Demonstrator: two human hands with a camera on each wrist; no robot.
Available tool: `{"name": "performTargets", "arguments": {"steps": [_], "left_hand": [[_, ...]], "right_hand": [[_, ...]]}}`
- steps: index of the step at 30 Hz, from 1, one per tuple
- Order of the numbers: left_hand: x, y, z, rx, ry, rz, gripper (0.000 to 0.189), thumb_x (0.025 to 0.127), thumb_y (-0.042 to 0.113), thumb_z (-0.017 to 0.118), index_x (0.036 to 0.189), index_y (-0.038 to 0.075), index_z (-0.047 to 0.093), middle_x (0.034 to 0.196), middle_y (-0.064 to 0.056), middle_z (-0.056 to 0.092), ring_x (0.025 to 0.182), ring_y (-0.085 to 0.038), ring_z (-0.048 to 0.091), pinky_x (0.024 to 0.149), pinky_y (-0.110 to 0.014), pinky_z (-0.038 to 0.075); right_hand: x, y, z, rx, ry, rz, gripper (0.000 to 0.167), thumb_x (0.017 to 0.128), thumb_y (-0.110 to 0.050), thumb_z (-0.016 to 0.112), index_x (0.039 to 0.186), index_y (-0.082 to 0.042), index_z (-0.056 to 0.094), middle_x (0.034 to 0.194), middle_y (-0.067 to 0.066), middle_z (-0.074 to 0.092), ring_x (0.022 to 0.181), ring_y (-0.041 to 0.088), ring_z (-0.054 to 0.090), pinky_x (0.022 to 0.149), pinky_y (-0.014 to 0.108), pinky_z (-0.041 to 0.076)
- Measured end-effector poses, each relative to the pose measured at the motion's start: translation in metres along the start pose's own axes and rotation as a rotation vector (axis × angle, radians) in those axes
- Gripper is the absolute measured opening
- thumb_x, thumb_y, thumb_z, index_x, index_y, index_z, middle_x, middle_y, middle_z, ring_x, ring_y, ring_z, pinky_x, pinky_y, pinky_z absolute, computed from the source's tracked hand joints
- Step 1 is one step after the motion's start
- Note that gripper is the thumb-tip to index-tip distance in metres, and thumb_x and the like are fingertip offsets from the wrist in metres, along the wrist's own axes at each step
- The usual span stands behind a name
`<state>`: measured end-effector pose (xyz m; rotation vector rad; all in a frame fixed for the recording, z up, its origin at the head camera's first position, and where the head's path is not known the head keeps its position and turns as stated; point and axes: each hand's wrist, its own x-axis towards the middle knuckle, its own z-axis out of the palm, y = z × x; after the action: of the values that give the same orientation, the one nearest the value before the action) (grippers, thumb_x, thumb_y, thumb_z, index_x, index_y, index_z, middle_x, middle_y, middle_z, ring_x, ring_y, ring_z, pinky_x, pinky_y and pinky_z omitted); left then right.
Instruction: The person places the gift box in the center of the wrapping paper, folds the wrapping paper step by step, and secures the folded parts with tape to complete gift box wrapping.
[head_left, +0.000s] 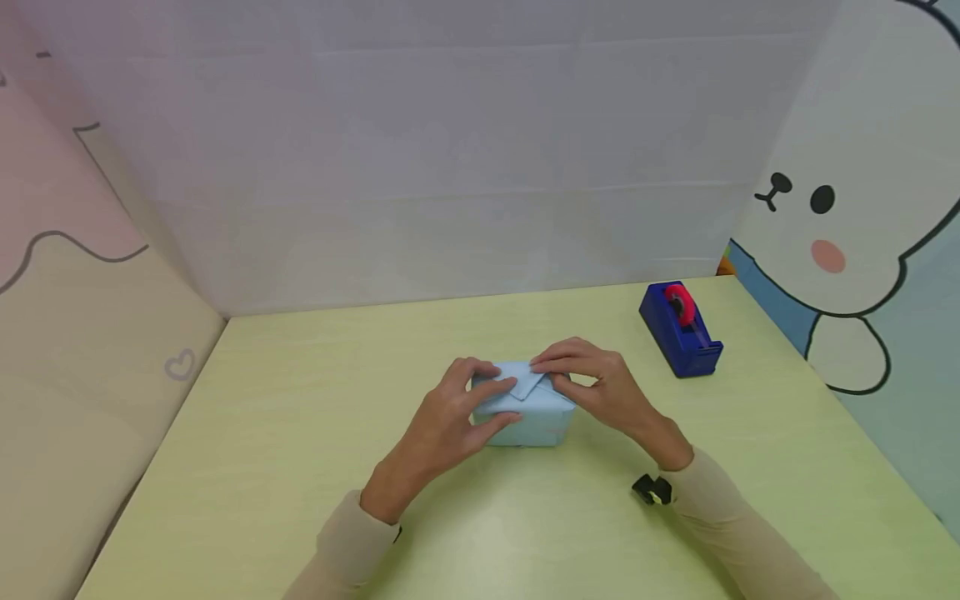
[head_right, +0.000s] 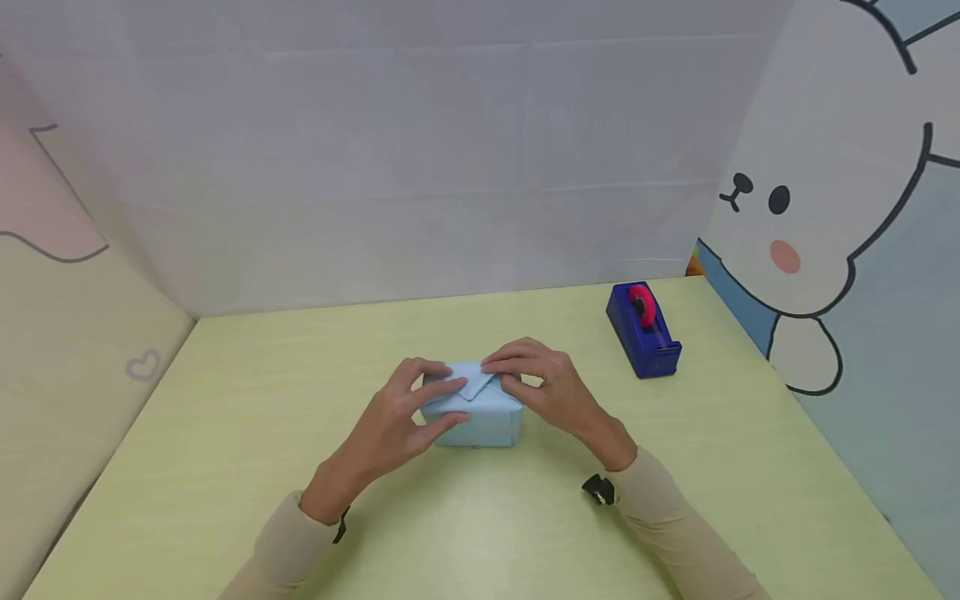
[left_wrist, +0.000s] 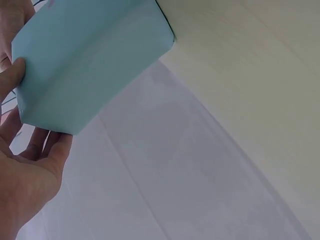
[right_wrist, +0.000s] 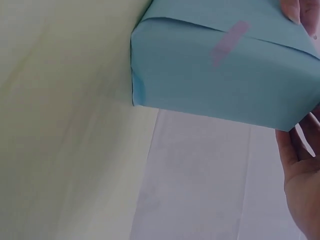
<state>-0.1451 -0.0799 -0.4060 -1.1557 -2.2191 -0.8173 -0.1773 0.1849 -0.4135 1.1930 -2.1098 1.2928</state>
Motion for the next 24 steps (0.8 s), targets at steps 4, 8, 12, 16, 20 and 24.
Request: {"name": "performTargets", "arguments": {"steps": [4, 8, 12, 16, 20, 24], "left_hand": [[0.000, 0.002, 0.001, 0.034, 0.005, -0.015, 0.042, 0.082, 0.022, 0.089, 0.118, 0.006, 0.076, 0.115, -0.014, 0.060, 0.108, -0.027, 0.061, 0.083, -0.032, 0.059], [0.000, 0.003, 0.002, 0.080, -0.003, -0.010, 0.043, 0.083, 0.024, 0.088, 0.123, 0.011, 0.076, 0.115, -0.013, 0.061, 0.108, -0.027, 0.060, 0.078, -0.032, 0.060], [0.000, 0.003, 0.002, 0.107, -0.005, 0.008, 0.045, 0.083, 0.026, 0.088, 0.125, 0.014, 0.076, 0.114, -0.014, 0.060, 0.107, -0.029, 0.060, 0.075, -0.033, 0.060], [0.000, 0.004, 0.002, 0.122, 0.008, 0.032, 0.045, 0.082, 0.027, 0.088, 0.124, 0.015, 0.077, 0.112, -0.013, 0.062, 0.103, -0.028, 0.059, 0.071, -0.031, 0.059], [-0.001, 0.003, 0.002, 0.148, 0.026, 0.072, 0.042, 0.083, 0.028, 0.087, 0.122, 0.016, 0.078, 0.110, -0.011, 0.064, 0.100, -0.026, 0.060, 0.067, -0.027, 0.057], [-0.001, 0.001, 0.003, 0.168, 0.054, 0.122, 0.035, 0.087, 0.027, 0.083, 0.121, 0.016, 0.079, 0.108, -0.009, 0.066, 0.098, -0.025, 0.062, 0.065, -0.026, 0.057]], "right_hand": [[-0.003, -0.002, -0.004, -0.072, -0.058, -0.014, 0.037, 0.086, 0.016, 0.065, 0.115, -0.002, 0.077, 0.120, 0.013, 0.072, 0.117, 0.032, 0.064, 0.106, 0.022, 0.045], [-0.008, -0.008, -0.006, -0.094, -0.106, -0.029, 0.037, 0.088, 0.005, 0.070, 0.123, -0.003, 0.073, 0.130, 0.014, 0.068, 0.126, 0.033, 0.060, 0.110, 0.024, 0.042], [-0.011, -0.011, -0.005, -0.114, -0.128, -0.098, 0.039, 0.095, -0.021, 0.076, 0.129, -0.002, 0.070, 0.134, 0.017, 0.065, 0.128, 0.034, 0.059, 0.109, 0.026, 0.044], [-0.012, -0.012, -0.003, -0.148, -0.134, -0.172, 0.045, 0.101, -0.034, 0.067, 0.129, 0.000, 0.069, 0.133, 0.019, 0.065, 0.127, 0.035, 0.059, 0.109, 0.027, 0.044], [-0.013, -0.014, -0.003, -0.183, -0.137, -0.205, 0.043, 0.103, -0.033, 0.064, 0.129, 0.000, 0.070, 0.133, 0.018, 0.066, 0.129, 0.034, 0.058, 0.110, 0.027, 0.043], [-0.013, -0.017, -0.002, -0.217, -0.125, -0.247, 0.039, 0.104, -0.030, 0.063, 0.128, -0.001, 0.071, 0.131, 0.018, 0.067, 0.126, 0.035, 0.060, 0.109, 0.027, 0.044]]}}
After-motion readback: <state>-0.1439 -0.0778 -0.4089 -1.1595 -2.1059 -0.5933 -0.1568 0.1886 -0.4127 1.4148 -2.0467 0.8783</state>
